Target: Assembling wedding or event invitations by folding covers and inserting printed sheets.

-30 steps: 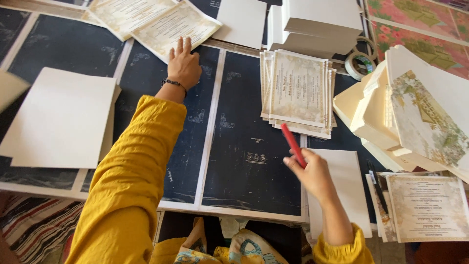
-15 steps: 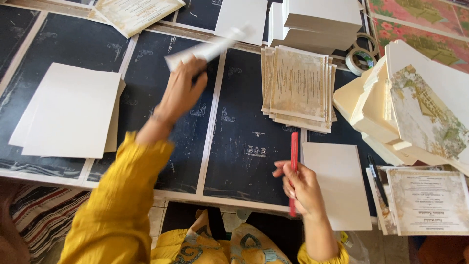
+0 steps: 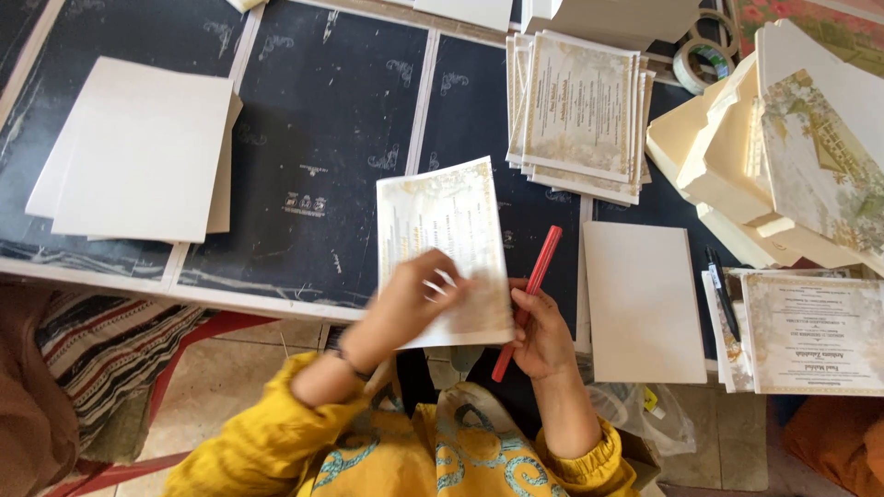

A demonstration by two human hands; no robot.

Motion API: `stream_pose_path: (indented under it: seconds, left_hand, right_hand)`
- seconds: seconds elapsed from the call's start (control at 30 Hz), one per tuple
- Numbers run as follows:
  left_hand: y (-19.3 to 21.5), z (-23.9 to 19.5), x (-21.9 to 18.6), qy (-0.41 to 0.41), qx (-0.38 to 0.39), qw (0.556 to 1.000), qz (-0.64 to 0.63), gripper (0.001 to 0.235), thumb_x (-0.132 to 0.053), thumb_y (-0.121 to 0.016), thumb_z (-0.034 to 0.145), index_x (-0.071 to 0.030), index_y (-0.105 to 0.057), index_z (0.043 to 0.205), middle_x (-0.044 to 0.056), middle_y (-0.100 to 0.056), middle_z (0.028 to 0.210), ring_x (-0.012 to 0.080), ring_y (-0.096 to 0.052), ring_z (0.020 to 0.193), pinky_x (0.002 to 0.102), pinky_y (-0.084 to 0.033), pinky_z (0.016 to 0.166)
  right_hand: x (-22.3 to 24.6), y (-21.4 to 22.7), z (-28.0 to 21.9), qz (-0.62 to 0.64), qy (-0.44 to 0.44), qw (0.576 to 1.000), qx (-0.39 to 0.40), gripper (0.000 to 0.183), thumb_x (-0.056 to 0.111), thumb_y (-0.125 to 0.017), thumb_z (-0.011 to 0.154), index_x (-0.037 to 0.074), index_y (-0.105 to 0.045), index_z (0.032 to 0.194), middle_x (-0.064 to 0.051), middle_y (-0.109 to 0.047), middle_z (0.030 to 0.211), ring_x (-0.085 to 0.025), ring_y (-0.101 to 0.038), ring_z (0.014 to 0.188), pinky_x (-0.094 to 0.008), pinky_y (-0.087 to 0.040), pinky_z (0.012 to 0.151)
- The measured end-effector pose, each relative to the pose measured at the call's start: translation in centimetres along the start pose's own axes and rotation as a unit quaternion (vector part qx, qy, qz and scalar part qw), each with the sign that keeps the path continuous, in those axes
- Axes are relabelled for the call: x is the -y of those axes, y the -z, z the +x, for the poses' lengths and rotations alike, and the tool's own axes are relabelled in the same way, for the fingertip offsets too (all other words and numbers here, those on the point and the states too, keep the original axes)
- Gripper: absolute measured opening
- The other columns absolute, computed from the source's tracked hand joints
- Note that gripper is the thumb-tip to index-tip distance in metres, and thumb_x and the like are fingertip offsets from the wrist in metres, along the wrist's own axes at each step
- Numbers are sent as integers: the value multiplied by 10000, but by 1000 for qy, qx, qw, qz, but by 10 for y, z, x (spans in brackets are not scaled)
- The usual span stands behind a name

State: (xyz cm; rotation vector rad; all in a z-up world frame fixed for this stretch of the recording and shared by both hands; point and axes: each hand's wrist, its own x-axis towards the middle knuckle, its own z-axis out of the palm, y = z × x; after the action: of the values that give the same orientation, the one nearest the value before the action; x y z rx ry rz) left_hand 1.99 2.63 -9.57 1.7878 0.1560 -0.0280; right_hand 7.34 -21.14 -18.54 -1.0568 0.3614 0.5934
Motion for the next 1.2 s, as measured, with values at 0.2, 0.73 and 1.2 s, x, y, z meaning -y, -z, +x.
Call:
stream_pose_path:
  seconds: [0.2, 0.73, 1.2]
  left_hand:
    - [-36, -9, -35, -33, -17, 995, 91, 275, -206, -833, 830, 20, -683, 785, 182, -625, 895, 346, -751, 778, 441, -672, 671]
    - [-41, -22, 19, 36, -19, 984, -171, 159, -112, -810, 789, 33, -745, 793, 179, -767, 984, 220, -731, 815, 320, -608, 656]
    - [132, -63, 95, 79, -269, 922, 268, 74, -69, -803, 795, -21, -756, 764, 179, -699, 975, 386, -691, 737, 494, -550, 662]
  right_hand:
    - [13, -37, -46, -21, 120, 985, 121, 223, -36, -664, 924, -87, -718, 1135, -65, -522, 502, -88, -426, 342, -195, -368, 344]
    - [6, -48, -67, -156, 176, 972, -10, 197, -120, -778, 788, -89, -683, 959, -114, -569, 631, -86, -431, 379, -211, -325, 330]
    - [30, 4, -34, -558, 251, 758, -227, 247, 98, -728, 729, 157, -696, 966, -26, -719, 683, -257, -707, 636, -382, -556, 705]
